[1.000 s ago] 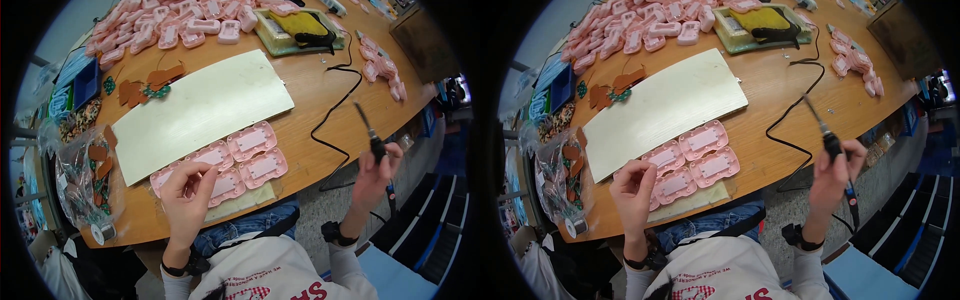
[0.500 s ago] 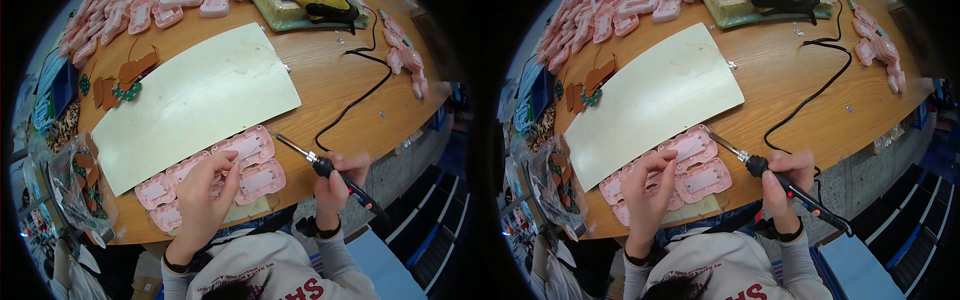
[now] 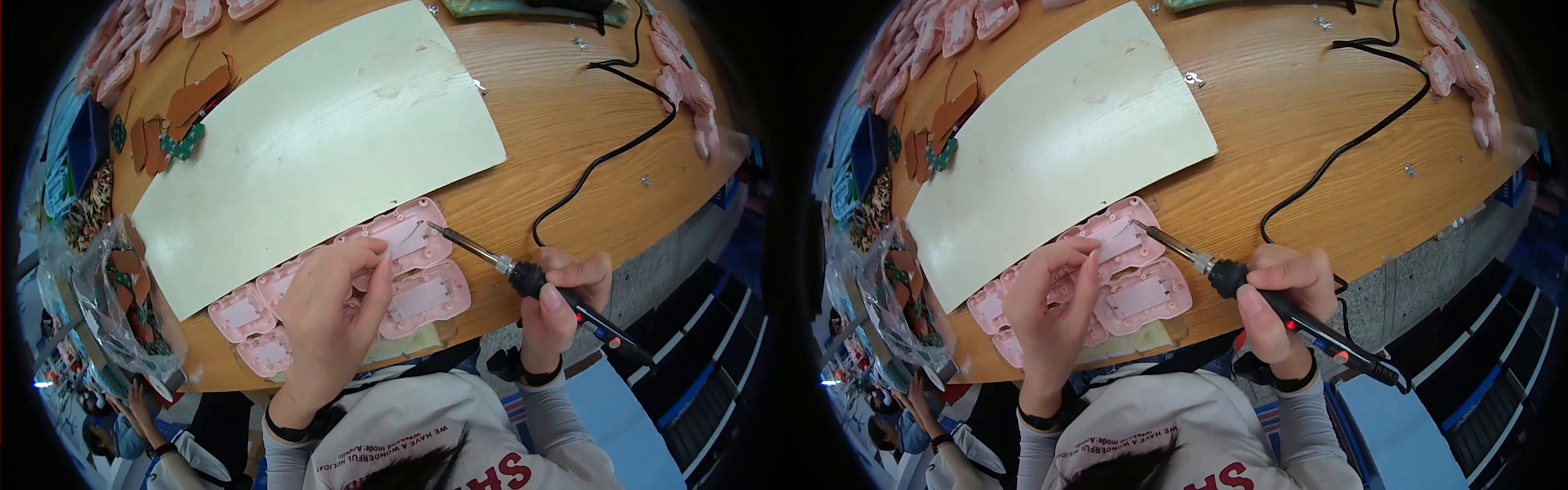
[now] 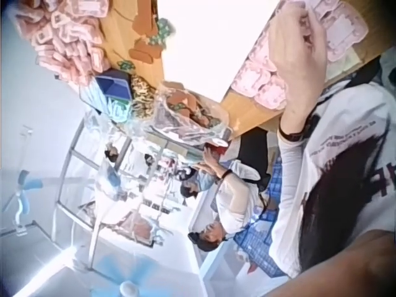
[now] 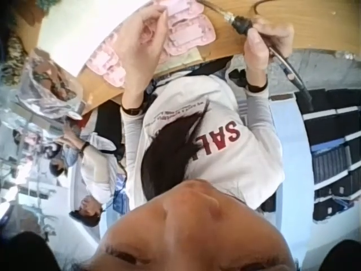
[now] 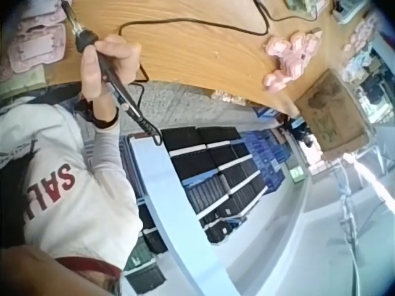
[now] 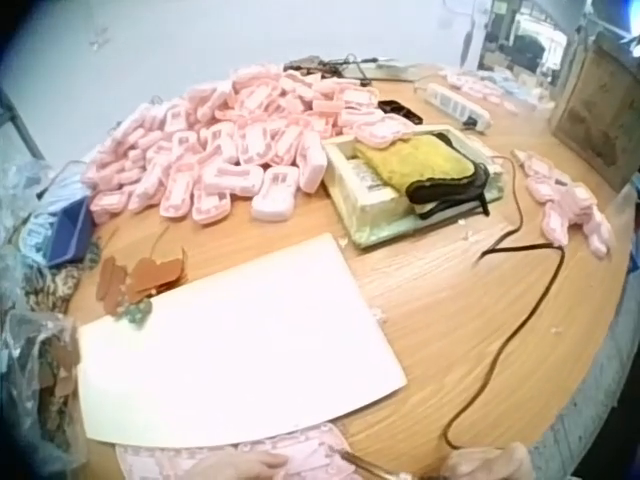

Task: Soldering wires onto small electronic circuit boards inside pink plastic housings on an assembly line.

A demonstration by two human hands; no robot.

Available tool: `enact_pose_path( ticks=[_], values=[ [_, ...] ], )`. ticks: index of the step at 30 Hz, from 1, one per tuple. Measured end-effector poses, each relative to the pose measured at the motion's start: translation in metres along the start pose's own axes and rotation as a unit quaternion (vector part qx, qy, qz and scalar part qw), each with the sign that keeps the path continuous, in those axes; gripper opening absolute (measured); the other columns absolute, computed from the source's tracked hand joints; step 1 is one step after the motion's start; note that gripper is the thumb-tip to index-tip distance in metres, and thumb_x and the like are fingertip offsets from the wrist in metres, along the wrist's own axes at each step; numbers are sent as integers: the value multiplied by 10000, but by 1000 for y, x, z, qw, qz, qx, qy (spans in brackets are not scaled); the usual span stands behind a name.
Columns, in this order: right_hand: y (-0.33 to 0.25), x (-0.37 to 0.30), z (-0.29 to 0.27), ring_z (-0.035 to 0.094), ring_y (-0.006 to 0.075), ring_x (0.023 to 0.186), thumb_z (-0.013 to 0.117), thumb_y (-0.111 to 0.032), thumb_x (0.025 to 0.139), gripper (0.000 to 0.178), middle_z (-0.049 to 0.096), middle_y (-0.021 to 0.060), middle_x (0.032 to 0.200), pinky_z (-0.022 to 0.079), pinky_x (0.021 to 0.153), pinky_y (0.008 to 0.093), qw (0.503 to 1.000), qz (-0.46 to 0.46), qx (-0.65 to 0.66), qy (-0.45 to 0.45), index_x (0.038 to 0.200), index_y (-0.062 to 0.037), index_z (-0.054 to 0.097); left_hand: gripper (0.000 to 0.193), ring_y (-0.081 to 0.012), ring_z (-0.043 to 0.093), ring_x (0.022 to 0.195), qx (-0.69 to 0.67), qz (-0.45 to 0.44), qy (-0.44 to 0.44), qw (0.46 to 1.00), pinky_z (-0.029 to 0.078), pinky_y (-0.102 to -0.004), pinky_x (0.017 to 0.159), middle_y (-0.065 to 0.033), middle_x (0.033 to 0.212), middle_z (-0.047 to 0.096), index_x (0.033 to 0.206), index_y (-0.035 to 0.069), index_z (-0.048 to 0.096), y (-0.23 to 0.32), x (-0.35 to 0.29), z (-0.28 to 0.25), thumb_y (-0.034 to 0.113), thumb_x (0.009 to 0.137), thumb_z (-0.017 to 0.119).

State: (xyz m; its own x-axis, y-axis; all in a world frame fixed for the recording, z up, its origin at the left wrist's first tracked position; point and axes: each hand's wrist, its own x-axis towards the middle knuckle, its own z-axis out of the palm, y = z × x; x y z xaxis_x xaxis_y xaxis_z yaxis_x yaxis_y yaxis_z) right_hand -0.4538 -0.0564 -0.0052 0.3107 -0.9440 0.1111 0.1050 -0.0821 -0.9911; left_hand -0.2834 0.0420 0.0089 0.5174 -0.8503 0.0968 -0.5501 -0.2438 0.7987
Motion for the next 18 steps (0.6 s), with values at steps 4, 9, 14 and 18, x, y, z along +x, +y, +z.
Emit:
enact_pose_path(
  ticks=[4, 9, 14, 18],
  values=[
    [0, 2, 3, 363, 123, 508, 582, -126, 666, 228, 478, 93, 595, 344, 599, 292, 1000, 2, -15, 4, 766, -50, 392, 132, -158, 542, 595, -11, -3, -1, 1000, 422, -238, 484, -69, 772, 601, 777, 6, 550, -1, -1, 0, -54, 699, 638],
    [0, 2, 2, 412, 138, 523, 575, -127, 657, 230, 535, 140, 640, 379, 639, 302, 1000, 6, -30, 0, 767, -41, 392, 131, -153, 543, 598, -13, -4, -6, 1000, 422, -238, 474, -68, 771, 598, 770, 6, 547, -2, 0, 0, -56, 698, 638],
    [0, 2, 2, 451, 154, 536, 563, -120, 647, 226, 568, 181, 676, 396, 645, 293, 999, 5, -45, -1, 768, -35, 392, 129, -152, 546, 598, -12, 11, 1, 1000, 430, -239, 477, -67, 767, 595, 766, 5, 548, -3, 1, 1, -57, 696, 637],
    [-1, 3, 5, 416, 140, 507, 563, -126, 653, 228, 532, 153, 625, 381, 603, 273, 999, 20, -48, 11, 766, -40, 385, 131, -154, 550, 606, -5, 7, -3, 1000, 432, -238, 481, -68, 761, 594, 767, 5, 551, -2, 3, 1, -58, 691, 638]
  ],
)
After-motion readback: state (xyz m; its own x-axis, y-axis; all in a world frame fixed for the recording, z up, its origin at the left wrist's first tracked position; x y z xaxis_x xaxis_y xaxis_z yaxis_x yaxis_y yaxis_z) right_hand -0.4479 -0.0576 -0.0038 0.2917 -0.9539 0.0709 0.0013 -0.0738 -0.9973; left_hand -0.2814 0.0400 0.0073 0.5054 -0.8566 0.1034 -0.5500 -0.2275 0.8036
